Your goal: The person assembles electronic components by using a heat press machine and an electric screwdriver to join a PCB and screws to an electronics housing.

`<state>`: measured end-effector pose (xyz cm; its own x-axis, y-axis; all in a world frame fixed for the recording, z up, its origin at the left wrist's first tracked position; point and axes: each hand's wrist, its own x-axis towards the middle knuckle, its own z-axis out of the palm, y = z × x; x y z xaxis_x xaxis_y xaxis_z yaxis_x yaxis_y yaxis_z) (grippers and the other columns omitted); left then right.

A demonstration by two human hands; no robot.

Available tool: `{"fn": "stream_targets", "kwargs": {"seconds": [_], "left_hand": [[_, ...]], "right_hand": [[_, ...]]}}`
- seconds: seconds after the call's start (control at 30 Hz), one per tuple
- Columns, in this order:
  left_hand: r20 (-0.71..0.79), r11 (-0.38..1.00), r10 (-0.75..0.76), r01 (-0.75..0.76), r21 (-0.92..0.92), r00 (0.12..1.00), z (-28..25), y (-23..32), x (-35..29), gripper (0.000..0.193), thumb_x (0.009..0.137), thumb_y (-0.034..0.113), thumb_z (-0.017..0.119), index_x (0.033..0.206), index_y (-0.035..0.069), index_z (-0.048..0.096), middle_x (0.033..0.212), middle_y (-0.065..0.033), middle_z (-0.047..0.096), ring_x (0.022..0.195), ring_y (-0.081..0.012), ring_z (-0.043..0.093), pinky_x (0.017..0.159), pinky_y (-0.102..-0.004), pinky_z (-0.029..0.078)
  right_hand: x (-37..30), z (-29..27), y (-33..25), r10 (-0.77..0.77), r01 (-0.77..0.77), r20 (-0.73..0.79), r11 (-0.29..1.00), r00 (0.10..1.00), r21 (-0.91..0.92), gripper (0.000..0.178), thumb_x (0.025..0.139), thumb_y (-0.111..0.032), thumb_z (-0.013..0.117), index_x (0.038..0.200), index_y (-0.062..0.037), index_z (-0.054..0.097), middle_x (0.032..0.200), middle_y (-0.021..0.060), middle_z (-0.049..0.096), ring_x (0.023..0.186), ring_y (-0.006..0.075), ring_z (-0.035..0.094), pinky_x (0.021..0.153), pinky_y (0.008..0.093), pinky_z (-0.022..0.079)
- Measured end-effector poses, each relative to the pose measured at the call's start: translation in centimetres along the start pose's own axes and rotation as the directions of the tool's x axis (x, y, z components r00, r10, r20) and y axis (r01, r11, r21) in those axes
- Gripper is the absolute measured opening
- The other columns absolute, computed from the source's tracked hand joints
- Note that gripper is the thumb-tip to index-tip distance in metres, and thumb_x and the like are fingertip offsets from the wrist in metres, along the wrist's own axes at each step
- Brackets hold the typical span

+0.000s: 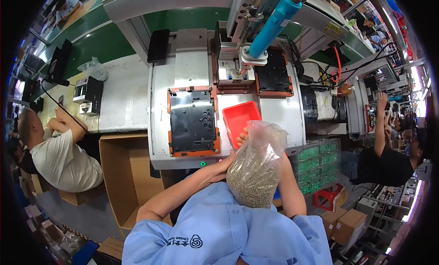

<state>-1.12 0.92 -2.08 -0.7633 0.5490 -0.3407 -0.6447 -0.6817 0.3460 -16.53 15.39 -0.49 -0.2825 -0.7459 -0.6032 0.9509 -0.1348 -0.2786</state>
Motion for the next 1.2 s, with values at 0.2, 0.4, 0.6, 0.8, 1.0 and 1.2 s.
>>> {"fn": "stream_targets", "kwargs": {"seconds": [0.2,0.4,0.6,0.8,1.0,1.2], "left_hand": [[-0.013,1.0,0.0,0.0,-0.007,1.0,1.5,1.2,-0.6,0.088,0.082,0.073,0.021,0.15,0.017,0.013,0.152,-0.0078,0.024,0.139,-0.0224,0.027,0.112,-0.0402,0.03],[-0.028,1.0,0.007,-0.008,-0.016,1.0,3.2,0.9,-1.0,0.094,0.078,0.079,0.018,0.151,0.021,0.009,0.154,-0.0081,0.019,0.141,-0.0259,0.02,0.113,-0.0454,0.025],[-0.049,0.999,-0.025,0.023,-0.049,0.998,2.8,0.4,-1.0,0.096,0.077,0.081,0.015,0.151,0.021,0.006,0.156,-0.0075,0.014,0.142,-0.0268,0.016,0.114,-0.0472,0.022],[-0.063,0.989,-0.031,0.021,-0.146,0.998,2.4,-0.3,0.3,0.081,0.09,0.07,0.024,0.15,0.017,0.014,0.153,-0.0077,0.022,0.138,-0.0224,0.028,0.113,-0.0412,0.028],[-0.037,0.988,0.069,-0.073,-0.139,0.997,2.4,-0.4,0.6,0.085,0.089,0.07,0.034,0.15,0.016,0.014,0.152,-0.0074,0.023,0.138,-0.0219,0.029,0.11,-0.0405,0.031],[-0.04,0.979,0.102,-0.108,-0.171,0.994,3.3,0.3,0.3,0.079,0.092,0.065,0.037,0.149,0.013,0.021,0.149,-0.0074,0.03,0.134,-0.02,0.036,0.109,-0.0381,0.034]], "right_hand": [[0.3,-0.4,-0.2,0.0,-0.003,-0.029,0.994,1.0,-0.113,0.051,0.096,-0.035,0.046,0.129,0.003,0.044,0.125,0.0173,0.053,0.116,0.0316,0.054,0.102,0.0469,0.042],[-0.8,1.0,-1.2,0.021,-0.014,0.06,0.993,0.998,-0.118,0.052,0.097,-0.03,0.047,0.137,0.0022,0.038,0.134,0.0179,0.048,0.122,0.0302,0.05,0.104,0.0441,0.041],[-1.0,-0.2,-1.1,-0.023,0.039,0.054,0.947,0.998,-0.319,0.051,0.098,-0.028,0.046,0.138,0.0019,0.037,0.136,0.0187,0.046,0.125,0.0296,0.048,0.107,0.0425,0.04],[1.2,-8.3,0.3,-0.141,0.116,-0.032,0.905,0.989,-0.408,0.048,0.098,-0.03,0.046,0.134,0.0026,0.043,0.124,0.0217,0.055,0.113,0.0299,0.058,0.098,0.0402,0.049],[-0.3,-3.0,-0.7,-0.287,0.274,0.155,0.443,0.945,-0.854,0.046,0.097,-0.033,0.05,0.127,0.0027,0.05,0.111,0.0197,0.062,0.099,0.0285,0.064,0.087,0.0368,0.055],[-1.4,-0.1,-0.7,-0.209,0.131,-0.077,0.816,0.975,-0.563,0.032,0.098,-0.021,0.049,0.124,-0.003,0.054,0.116,0.0062,0.059,0.103,0.0156,0.057,0.089,0.0299,0.048]]}}
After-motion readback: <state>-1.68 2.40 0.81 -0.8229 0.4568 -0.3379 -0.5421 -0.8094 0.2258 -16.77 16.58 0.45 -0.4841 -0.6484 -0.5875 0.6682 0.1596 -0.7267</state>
